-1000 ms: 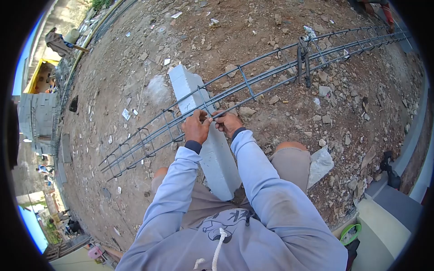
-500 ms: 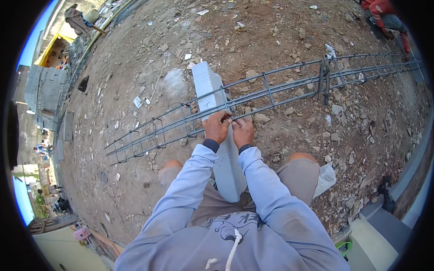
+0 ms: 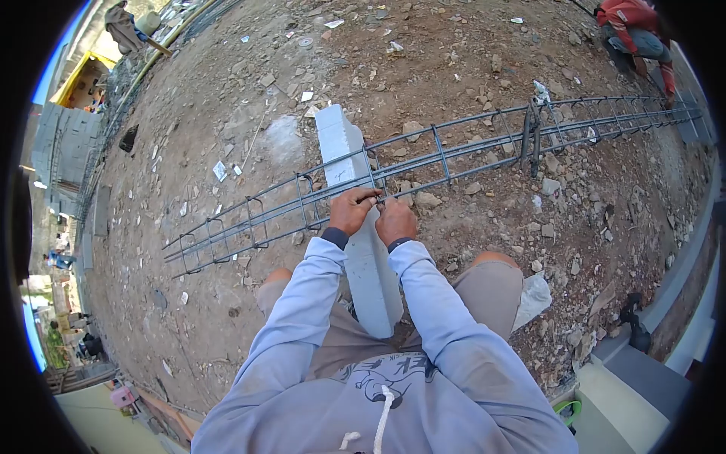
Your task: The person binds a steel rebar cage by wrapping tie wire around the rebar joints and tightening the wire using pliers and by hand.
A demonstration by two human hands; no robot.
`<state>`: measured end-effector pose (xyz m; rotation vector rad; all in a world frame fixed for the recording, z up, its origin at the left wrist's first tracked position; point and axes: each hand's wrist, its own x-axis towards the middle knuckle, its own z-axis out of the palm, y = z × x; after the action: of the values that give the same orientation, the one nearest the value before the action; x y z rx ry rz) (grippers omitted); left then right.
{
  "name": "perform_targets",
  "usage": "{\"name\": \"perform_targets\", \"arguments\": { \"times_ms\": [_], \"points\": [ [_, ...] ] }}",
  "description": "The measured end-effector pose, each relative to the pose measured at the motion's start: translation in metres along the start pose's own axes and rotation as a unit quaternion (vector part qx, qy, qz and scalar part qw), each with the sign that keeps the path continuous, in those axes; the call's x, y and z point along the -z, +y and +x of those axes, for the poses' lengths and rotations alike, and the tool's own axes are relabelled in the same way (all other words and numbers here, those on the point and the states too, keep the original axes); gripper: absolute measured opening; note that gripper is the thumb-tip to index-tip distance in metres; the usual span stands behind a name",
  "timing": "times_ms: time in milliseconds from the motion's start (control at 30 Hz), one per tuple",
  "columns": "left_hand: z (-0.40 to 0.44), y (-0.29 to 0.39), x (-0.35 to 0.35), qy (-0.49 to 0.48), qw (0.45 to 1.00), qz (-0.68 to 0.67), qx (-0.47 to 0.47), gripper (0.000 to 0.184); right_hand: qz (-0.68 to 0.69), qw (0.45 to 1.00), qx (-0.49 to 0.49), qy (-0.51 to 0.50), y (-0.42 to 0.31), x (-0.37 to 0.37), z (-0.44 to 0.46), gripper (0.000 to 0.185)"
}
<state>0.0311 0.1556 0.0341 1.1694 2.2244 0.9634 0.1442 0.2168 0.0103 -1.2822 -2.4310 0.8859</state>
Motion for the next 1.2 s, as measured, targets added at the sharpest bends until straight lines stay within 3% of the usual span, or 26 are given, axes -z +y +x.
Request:
{"name": "perform_targets", "arguments": {
  "times_ms": [133, 233, 333, 367, 567, 767, 867, 967, 1200],
  "points": [
    [0.001, -0.010, 0.001, -0.042, 0.997, -0.058, -0.010, 0.022, -0.025, 0.999, -0.010, -0.023, -0.005, 0.004, 0.003, 0.013],
    [0.002, -0.012, 0.007, -0.062, 0.997, -0.022, -0.039, 0.024, -0.026, 0.999, -0.017, -0.034, -0.010, 0.011, 0.004, 0.012],
    [0.002, -0.004, 0.014, -0.075, 0.995, -0.067, -0.015, 0.027, -0.011, 0.999, -0.011, -0.031, -0.013, 0.016, 0.004, 0.012],
    [0.005, -0.006, 0.011, -0.074, 0.994, -0.072, 0.031, 0.028, -0.005, 0.999, -0.008, -0.033, -0.013, 0.018, 0.003, 0.012],
    [0.011, 0.023, 0.027, -0.142, 0.986, 0.067, 0.061, 0.028, -0.028, 0.999, 0.001, -0.033, -0.008, 0.013, 0.003, 0.012],
    [-0.002, 0.017, 0.020, -0.118, 0.992, -0.038, 0.026, 0.024, -0.024, 0.998, 0.031, -0.040, -0.002, 0.011, 0.005, 0.013],
    [-0.003, 0.013, 0.014, -0.102, 0.994, -0.019, 0.018, 0.030, -0.038, 0.996, 0.024, -0.080, -0.005, 0.021, 0.008, 0.015],
    [0.001, 0.000, 0.017, -0.114, 0.985, -0.118, 0.048, 0.038, -0.031, 0.992, 0.016, -0.118, -0.009, 0.028, 0.013, 0.018],
    [0.012, 0.009, 0.023, -0.171, 0.983, 0.065, -0.026, 0.040, -0.014, 0.990, 0.009, -0.143, -0.013, 0.036, 0.022, 0.021]
  ]
}}
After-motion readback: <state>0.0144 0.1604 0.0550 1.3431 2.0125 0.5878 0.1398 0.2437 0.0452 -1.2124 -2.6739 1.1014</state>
